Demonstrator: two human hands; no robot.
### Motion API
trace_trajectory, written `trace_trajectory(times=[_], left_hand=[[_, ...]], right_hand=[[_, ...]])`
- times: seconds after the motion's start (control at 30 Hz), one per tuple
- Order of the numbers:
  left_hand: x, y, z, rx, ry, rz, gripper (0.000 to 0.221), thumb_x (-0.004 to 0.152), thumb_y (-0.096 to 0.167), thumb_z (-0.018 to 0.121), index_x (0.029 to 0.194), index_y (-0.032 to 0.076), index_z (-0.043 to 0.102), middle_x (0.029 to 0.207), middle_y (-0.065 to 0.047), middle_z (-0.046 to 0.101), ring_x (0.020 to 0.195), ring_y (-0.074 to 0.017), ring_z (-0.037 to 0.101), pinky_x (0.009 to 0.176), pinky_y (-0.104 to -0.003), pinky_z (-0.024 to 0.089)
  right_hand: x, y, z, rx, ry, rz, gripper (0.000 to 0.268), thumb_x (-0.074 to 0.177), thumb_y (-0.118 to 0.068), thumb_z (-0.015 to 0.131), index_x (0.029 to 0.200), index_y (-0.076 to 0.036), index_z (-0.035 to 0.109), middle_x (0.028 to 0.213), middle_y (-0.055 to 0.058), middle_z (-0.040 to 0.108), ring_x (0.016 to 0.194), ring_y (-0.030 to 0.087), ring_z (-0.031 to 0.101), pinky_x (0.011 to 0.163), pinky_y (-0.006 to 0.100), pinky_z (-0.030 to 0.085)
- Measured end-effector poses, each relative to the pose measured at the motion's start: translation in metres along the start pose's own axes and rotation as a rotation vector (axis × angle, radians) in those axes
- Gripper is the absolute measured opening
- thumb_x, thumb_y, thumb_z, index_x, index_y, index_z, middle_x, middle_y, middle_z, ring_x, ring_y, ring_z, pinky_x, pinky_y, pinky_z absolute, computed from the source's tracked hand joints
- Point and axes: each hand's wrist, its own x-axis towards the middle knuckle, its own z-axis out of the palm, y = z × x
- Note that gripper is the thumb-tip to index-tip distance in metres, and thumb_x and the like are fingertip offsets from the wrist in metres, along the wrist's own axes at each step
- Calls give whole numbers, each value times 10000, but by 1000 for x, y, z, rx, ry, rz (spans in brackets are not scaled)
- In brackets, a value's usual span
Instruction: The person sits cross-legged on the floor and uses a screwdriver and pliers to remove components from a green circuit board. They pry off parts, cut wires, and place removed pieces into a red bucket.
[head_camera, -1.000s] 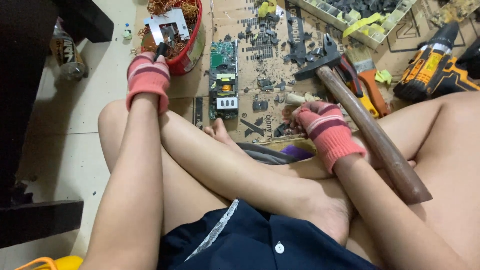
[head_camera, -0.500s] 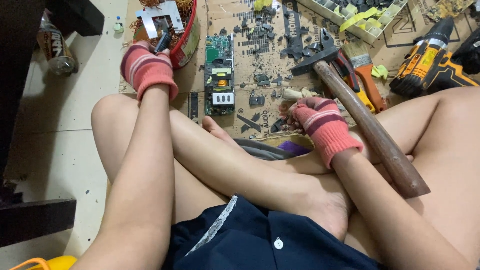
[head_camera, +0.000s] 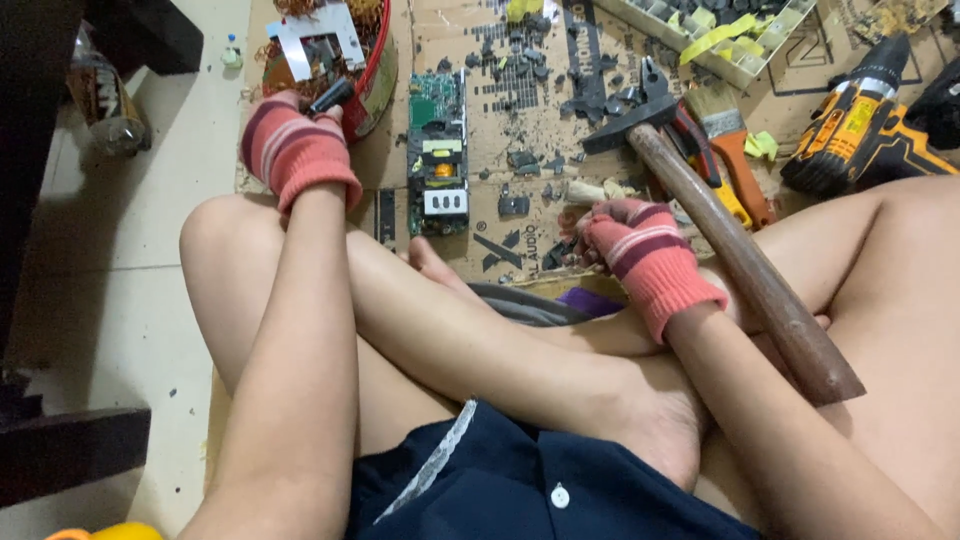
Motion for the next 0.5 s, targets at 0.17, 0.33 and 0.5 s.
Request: trace_trajectory(times=[0.17, 0.33, 0.5], left_hand=[[-4, 1, -9, 49, 73, 33, 212, 901, 393, 774, 1065, 258, 779, 998, -64, 709, 1038, -334, 698, 857, -459, 590], [-10, 11, -20, 36, 67, 31, 188, 936, 363, 727, 1082, 259, 782, 1045, -116, 690, 1064, -350, 683, 867, -445, 577], [0, 6, -10, 53, 22, 16, 204, 951, 382, 692, 1095, 265, 777, 1064, -113, 694, 1081, -351, 680, 880, -444, 575]], right_hand=[[5, 0, 0, 61, -7, 19, 285, 883, -179, 570, 1041, -49, 768, 854, 168, 732, 796, 273, 696, 761, 383, 568], [-7, -15, -6, 14, -39, 40, 328, 876, -242, 568, 1089, -103, 775, 923, 145, 751, 866, 277, 709, 827, 399, 562], [7, 4, 4, -12, -31, 47, 326, 875, -293, 610, 1113, -152, 781, 1001, 152, 759, 991, 330, 711, 907, 428, 541]])
